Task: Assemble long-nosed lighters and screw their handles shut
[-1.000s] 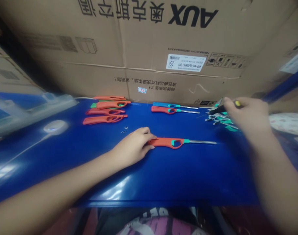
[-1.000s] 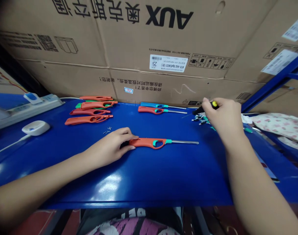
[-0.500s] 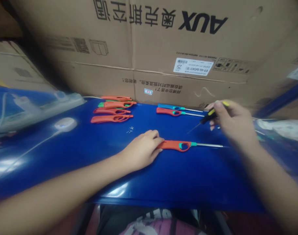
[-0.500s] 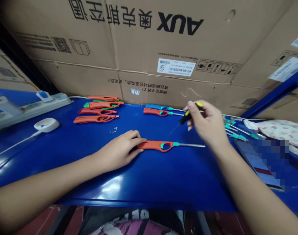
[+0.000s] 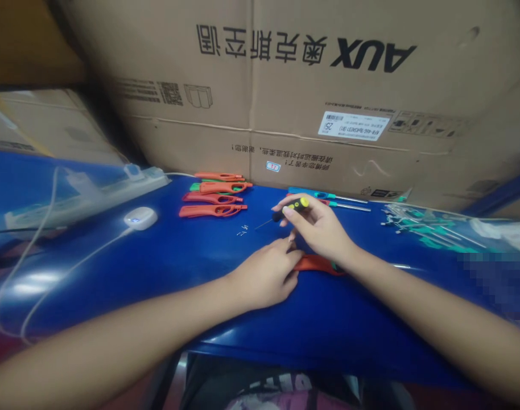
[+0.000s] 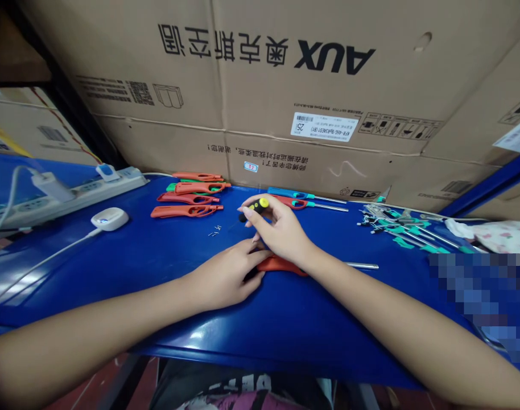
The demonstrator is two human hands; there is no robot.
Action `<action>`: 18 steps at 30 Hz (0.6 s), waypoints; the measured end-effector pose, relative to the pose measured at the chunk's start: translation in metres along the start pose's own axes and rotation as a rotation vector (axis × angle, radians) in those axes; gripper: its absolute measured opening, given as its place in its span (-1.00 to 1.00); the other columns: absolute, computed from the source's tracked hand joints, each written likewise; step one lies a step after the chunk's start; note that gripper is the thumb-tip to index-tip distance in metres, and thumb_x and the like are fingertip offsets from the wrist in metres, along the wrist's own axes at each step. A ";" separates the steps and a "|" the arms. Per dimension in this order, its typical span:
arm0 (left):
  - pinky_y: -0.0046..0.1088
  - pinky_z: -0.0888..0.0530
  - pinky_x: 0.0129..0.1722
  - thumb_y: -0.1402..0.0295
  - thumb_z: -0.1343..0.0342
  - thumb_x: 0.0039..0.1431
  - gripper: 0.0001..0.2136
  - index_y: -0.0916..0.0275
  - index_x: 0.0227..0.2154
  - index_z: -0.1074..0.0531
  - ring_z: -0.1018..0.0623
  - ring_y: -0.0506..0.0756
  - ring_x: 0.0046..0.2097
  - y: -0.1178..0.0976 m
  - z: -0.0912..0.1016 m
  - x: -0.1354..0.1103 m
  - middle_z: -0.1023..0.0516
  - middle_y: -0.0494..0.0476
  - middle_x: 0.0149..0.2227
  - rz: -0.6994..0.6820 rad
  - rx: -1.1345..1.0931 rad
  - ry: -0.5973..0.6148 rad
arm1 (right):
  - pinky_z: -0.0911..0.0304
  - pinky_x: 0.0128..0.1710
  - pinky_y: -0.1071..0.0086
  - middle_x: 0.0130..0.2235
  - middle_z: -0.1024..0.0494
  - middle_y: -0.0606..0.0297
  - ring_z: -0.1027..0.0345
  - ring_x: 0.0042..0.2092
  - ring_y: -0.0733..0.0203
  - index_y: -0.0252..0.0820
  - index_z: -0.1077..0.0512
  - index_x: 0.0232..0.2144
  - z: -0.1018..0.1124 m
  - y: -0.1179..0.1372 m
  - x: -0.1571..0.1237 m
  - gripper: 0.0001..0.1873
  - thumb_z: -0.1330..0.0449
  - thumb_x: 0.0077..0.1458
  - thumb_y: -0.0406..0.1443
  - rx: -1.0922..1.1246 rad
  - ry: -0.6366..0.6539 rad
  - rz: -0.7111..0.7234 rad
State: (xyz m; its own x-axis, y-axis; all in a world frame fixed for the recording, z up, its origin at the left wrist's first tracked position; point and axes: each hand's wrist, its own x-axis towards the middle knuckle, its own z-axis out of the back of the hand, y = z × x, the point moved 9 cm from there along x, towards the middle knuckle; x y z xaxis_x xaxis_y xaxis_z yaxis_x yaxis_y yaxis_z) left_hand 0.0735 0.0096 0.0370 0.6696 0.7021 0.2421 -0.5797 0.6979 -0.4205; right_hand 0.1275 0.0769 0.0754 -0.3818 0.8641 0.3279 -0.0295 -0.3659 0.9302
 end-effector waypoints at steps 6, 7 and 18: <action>-0.15 -0.49 0.08 0.45 -0.04 0.25 -0.73 0.32 -0.02 -0.46 -0.48 0.26 0.05 0.001 -0.003 -0.001 -0.46 0.33 0.00 -0.007 0.013 0.014 | -0.48 -0.34 0.38 -0.11 -0.54 0.25 -0.46 -0.24 0.26 -0.10 -0.42 -0.16 -0.011 -0.006 0.016 -0.71 -0.23 0.19 -0.05 -0.045 0.038 0.041; -0.15 -0.50 0.07 0.44 -0.03 0.26 -0.73 0.34 -0.01 -0.46 -0.49 0.26 0.05 0.001 -0.003 -0.001 -0.46 0.33 0.00 -0.006 0.019 0.022 | -0.49 -0.33 0.37 -0.11 -0.54 0.25 -0.46 -0.24 0.26 -0.10 -0.42 -0.17 -0.012 -0.007 0.017 -0.71 -0.23 0.19 -0.05 -0.037 0.036 0.042; -0.13 -0.52 0.01 0.43 -0.02 0.28 -0.72 0.33 0.00 -0.46 -0.50 0.27 -0.01 0.000 -0.003 -0.001 -0.47 0.34 -0.05 -0.001 0.026 0.022 | -0.50 -0.26 0.33 -0.13 -0.57 0.26 -0.49 -0.26 0.28 -0.11 -0.43 -0.18 -0.011 -0.008 0.021 -0.68 -0.25 0.16 -0.02 -0.029 0.035 0.030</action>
State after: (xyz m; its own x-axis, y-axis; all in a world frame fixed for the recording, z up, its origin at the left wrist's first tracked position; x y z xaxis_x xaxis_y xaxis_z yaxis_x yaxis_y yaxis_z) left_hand 0.0744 0.0086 0.0344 0.6800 0.6985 0.2229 -0.5910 0.7021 -0.3972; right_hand 0.1095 0.0946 0.0727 -0.4154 0.8399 0.3493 -0.0440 -0.4021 0.9145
